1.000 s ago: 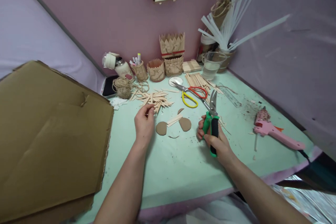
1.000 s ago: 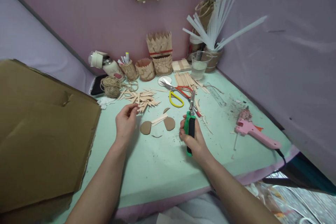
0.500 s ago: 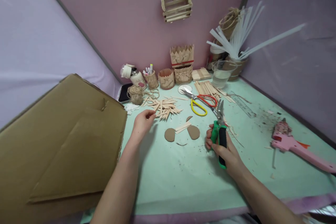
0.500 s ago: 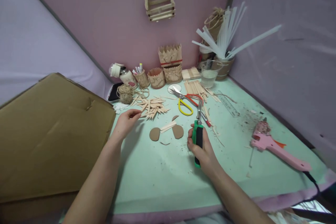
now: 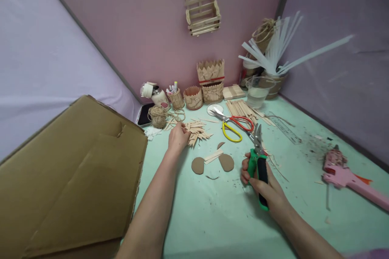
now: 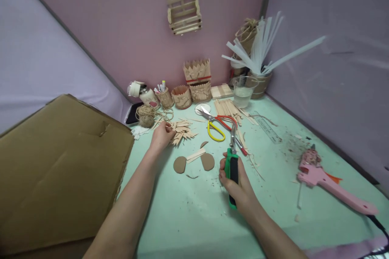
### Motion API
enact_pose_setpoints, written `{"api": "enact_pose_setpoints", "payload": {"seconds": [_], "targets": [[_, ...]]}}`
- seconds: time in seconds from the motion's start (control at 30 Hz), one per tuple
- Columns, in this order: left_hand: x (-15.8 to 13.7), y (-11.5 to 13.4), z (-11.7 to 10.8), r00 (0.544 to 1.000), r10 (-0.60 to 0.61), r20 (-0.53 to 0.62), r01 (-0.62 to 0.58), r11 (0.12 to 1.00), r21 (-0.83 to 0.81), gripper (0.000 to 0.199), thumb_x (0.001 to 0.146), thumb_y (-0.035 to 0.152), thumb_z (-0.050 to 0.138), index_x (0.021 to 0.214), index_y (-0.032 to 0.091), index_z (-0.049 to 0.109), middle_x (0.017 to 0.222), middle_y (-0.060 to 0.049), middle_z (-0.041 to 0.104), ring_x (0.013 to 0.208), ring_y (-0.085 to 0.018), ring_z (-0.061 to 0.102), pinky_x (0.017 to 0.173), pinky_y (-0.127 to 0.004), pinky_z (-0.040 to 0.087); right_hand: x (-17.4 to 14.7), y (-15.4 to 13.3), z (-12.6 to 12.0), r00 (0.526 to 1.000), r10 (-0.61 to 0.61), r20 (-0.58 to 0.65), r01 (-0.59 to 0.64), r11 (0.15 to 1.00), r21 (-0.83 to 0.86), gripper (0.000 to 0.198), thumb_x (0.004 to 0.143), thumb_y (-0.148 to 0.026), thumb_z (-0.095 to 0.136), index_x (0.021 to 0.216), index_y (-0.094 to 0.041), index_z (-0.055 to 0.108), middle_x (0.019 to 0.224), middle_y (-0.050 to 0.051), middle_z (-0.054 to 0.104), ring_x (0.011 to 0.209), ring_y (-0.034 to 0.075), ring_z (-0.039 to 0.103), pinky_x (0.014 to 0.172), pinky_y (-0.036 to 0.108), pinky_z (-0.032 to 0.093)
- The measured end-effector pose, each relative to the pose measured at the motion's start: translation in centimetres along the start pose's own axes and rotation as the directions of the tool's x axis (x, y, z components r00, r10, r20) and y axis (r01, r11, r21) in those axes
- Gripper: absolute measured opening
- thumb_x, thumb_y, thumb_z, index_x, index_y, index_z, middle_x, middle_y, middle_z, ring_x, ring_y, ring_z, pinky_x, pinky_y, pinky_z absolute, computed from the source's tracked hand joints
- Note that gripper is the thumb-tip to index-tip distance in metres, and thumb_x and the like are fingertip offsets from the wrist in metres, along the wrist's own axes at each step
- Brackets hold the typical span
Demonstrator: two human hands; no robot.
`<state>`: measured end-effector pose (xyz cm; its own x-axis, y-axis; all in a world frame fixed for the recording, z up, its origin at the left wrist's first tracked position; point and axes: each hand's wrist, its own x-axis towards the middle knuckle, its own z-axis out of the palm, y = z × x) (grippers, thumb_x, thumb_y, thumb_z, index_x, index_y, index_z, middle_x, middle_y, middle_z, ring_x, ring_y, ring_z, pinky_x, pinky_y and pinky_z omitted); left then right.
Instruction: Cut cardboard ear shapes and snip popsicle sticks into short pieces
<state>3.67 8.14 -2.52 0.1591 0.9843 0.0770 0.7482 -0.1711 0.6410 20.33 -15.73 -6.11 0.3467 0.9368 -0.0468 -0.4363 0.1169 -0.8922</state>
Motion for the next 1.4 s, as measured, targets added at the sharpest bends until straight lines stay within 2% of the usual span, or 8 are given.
{"api": "enact_pose_setpoints", "payload": {"seconds": [0.4,0.57,0.7,0.9,1.0,1.1,1.2,1.4], "targets": [[-1.6,4.1,-1.6,0.937,0.007,0.348,0.200,0.808,-0.554,0.022,0.075,0.036,0.063,0.078,0.014,0.062,0.067,-0.002,0.060,0.056,-0.009,0.053,0.055,-0.021,0.042,-0.1,0.0,-0.3,1.000,-0.009,0.003,0.009,0.999,-0.045,0.042,0.078,-0.032,0.063,0.117,-0.031,0.046,0.097,0.002,0.046,0.075,0.017,0.043,0.065,0.033,0.039],[-4.0,6.6,-0.9,0.835,0.096,0.542,0.359,0.652,-0.668,0.025,0.073,0.035,0.070,0.077,0.015,0.056,0.075,-0.006,0.066,0.063,-0.011,0.061,0.060,-0.023,0.048,0.2,0.3,-0.5,0.999,-0.038,0.038,0.042,0.995,-0.088,0.042,0.081,-0.031,0.060,0.119,-0.032,0.044,0.098,0.001,0.047,0.075,0.017,0.044,0.066,0.032,0.040],[-5.8,8.1,-0.2,0.775,0.225,0.590,0.404,0.542,-0.737,0.027,0.073,0.030,0.071,0.092,0.015,0.060,0.066,-0.001,0.062,0.048,-0.005,0.047,0.046,-0.015,0.033,-0.9,-0.7,-0.5,0.996,-0.010,0.087,0.016,0.997,-0.077,0.042,0.081,-0.032,0.059,0.120,-0.032,0.044,0.099,0.001,0.045,0.075,0.017,0.043,0.066,0.032,0.039],[-6.4,8.6,0.2,0.674,0.291,0.679,0.490,0.512,-0.705,0.037,0.074,0.041,0.070,0.096,0.012,0.068,0.068,-0.002,0.058,0.051,-0.004,0.041,0.048,-0.016,0.030,-4.4,-2.9,-1.0,0.979,0.131,0.157,-0.110,0.985,-0.134,0.048,0.078,-0.029,0.057,0.124,-0.030,0.042,0.098,0.002,0.047,0.078,0.018,0.043,0.070,0.033,0.038],[-4.5,7.2,-0.7,0.769,0.265,0.582,0.308,0.643,-0.701,0.035,0.075,0.041,0.067,0.095,0.013,0.069,0.072,-0.002,0.059,0.055,-0.006,0.044,0.051,-0.017,0.033,-5.3,-3.0,-1.8,0.983,0.148,0.113,-0.123,0.973,-0.196,0.048,0.079,-0.030,0.056,0.124,-0.030,0.042,0.099,0.003,0.049,0.080,0.019,0.045,0.071,0.035,0.039],[-1.2,4.4,-2.5,0.974,0.171,0.147,-0.106,0.923,-0.369,0.032,0.082,0.036,0.053,0.102,0.016,0.069,0.078,-0.004,0.064,0.062,-0.011,0.051,0.057,-0.021,0.040,-5.4,-2.4,-2.5,0.992,0.112,0.056,-0.094,0.962,-0.255,0.047,0.078,-0.027,0.058,0.123,-0.029,0.044,0.098,0.003,0.050,0.080,0.020,0.047,0.072,0.036,0.040],[1.5,1.4,-4.1,0.992,0.123,-0.015,-0.124,0.973,-0.193,0.033,0.082,0.024,0.046,0.105,0.015,0.068,0.088,-0.006,0.067,0.077,-0.017,0.057,0.071,-0.027,0.044,-5.2,-1.7,-3.1,0.996,0.090,0.020,-0.083,0.968,-0.236,0.048,0.077,-0.028,0.060,0.122,-0.029,0.045,0.096,0.004,0.051,0.077,0.020,0.047,0.067,0.035,0.041],[2.7,-1.6,-3.7,0.994,0.107,0.009,-0.108,0.993,0.051,0.035,0.077,0.015,0.049,0.106,0.016,0.069,0.101,-0.010,0.070,0.097,-0.023,0.060,0.090,-0.034,0.042,-4.9,-1.0,-3.2,0.995,0.095,0.008,-0.092,0.982,-0.167,0.047,0.077,-0.038,0.062,0.121,-0.029,0.047,0.094,0.004,0.052,0.075,0.020,0.048,0.064,0.034,0.040]]}}
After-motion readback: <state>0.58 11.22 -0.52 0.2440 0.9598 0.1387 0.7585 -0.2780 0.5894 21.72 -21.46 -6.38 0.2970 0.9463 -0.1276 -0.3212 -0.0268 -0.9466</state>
